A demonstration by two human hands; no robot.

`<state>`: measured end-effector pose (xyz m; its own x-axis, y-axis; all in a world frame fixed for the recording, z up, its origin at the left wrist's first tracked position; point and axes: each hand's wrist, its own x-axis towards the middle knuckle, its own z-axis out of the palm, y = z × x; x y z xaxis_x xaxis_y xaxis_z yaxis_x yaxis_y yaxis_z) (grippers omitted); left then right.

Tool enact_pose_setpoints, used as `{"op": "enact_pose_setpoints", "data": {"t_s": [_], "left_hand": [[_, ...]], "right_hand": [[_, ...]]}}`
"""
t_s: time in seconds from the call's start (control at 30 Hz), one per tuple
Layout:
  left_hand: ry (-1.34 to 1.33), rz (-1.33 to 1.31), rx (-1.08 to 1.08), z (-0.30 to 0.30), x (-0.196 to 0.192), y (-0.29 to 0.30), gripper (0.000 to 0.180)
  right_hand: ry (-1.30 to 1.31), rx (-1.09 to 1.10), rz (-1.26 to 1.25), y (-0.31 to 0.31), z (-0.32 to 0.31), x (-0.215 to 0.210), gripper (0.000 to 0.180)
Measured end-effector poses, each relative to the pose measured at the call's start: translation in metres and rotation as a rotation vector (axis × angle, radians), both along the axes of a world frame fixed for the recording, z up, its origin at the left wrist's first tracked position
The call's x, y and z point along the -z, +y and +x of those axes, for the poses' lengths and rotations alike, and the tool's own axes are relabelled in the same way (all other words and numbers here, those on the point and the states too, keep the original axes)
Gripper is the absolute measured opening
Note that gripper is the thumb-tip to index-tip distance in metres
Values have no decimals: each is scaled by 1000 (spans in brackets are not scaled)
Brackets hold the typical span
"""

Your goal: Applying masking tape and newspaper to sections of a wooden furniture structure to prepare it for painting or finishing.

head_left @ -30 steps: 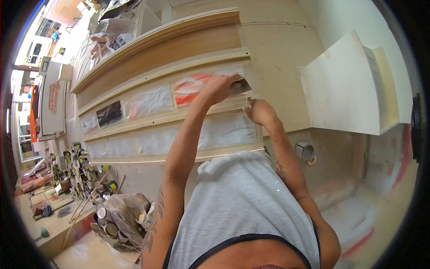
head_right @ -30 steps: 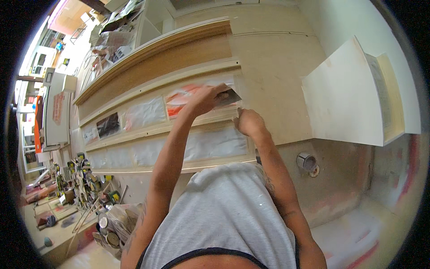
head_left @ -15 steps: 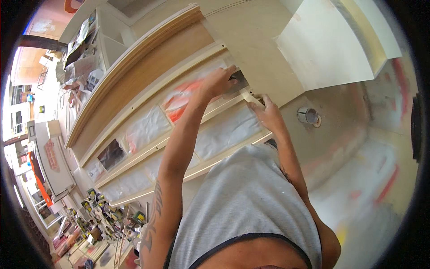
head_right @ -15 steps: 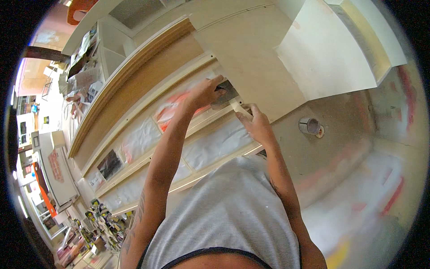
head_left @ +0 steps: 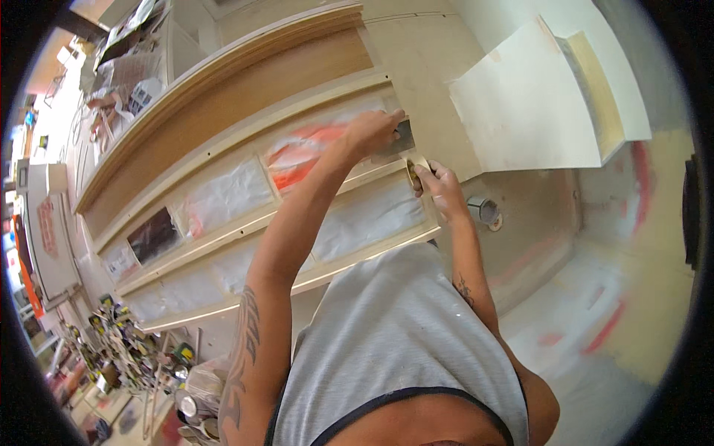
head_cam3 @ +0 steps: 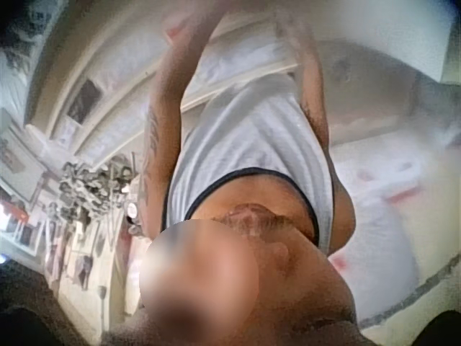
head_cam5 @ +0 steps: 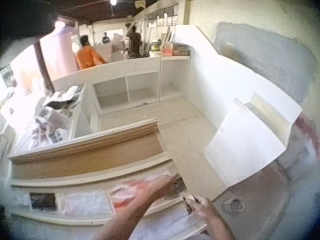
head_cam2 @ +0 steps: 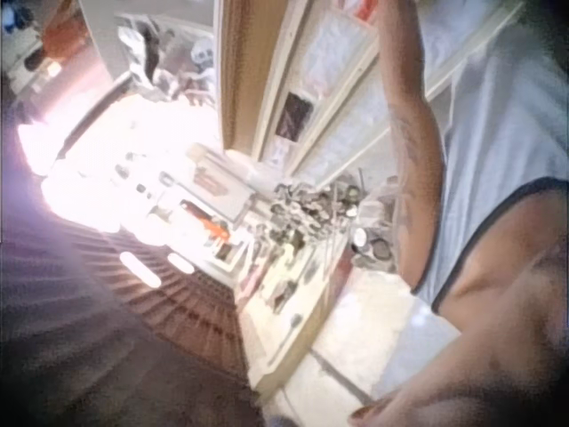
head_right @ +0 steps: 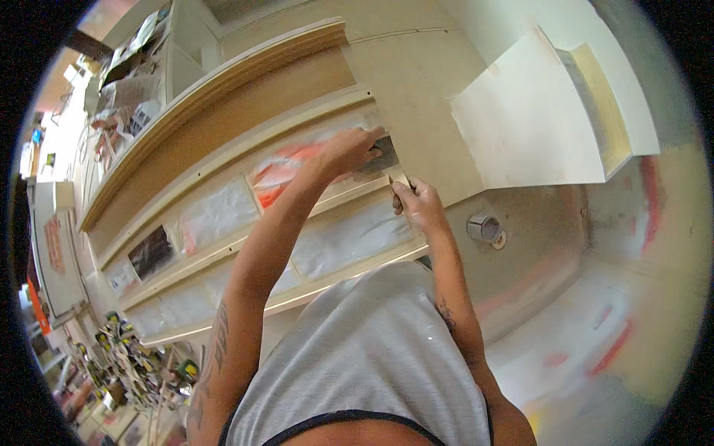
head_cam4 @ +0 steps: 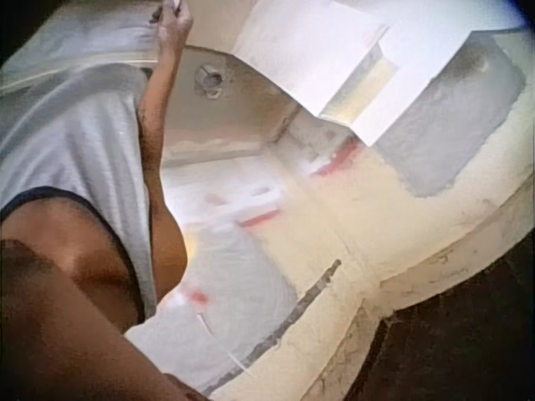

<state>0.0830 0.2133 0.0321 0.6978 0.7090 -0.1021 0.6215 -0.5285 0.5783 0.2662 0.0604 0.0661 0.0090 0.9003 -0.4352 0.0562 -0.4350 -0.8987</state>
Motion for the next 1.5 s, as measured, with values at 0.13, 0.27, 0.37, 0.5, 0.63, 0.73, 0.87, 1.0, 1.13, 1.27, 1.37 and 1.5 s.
{"op": "enact_pose_setpoints", "data": {"t_s": [0.13,0.27,0.37,0.5,0.63,0.73,0.87,1.0,1.13,1.27,1.37,1.5], "left_hand": [[-18,1,-2,0,1,-1,45],[3,12,8,1,-6,-4,45],[9,0,3,3,-9,-6,44],[-5,25,14,7,-8,-6,44],[12,4,-10,-3,-11,-8,40],[-174,-136,-88,-23,7,-2,38],[-387,-241,-416,-116,32,-18,44],[-211,-165,-427,-148,1,-51,49],[-420,-508,-498,-194,15,-67,50],[-121,-258,-694,-235,1,-84,51],[40,142,-860,-237,-13,-103,56],[-98,187,-755,-143,1,-113,66]], "right_hand": [[-52,-1,-79,-2,-3,-3,27],[-123,12,-79,3,-5,-3,27],[-159,0,-88,11,-8,0,33],[-973,-973,420,2,-66,3,32],[-597,-998,733,-16,-94,-16,24],[-491,-837,662,-27,-52,-22,19],[-544,-636,584,-49,9,-21,18],[-514,-349,480,-76,46,-5,21],[-486,-327,521,-74,41,-4,21],[-458,-408,505,-61,39,0,21],[-560,-493,625,-49,48,10,22],[-550,-361,635,-42,54,25,20]]}}
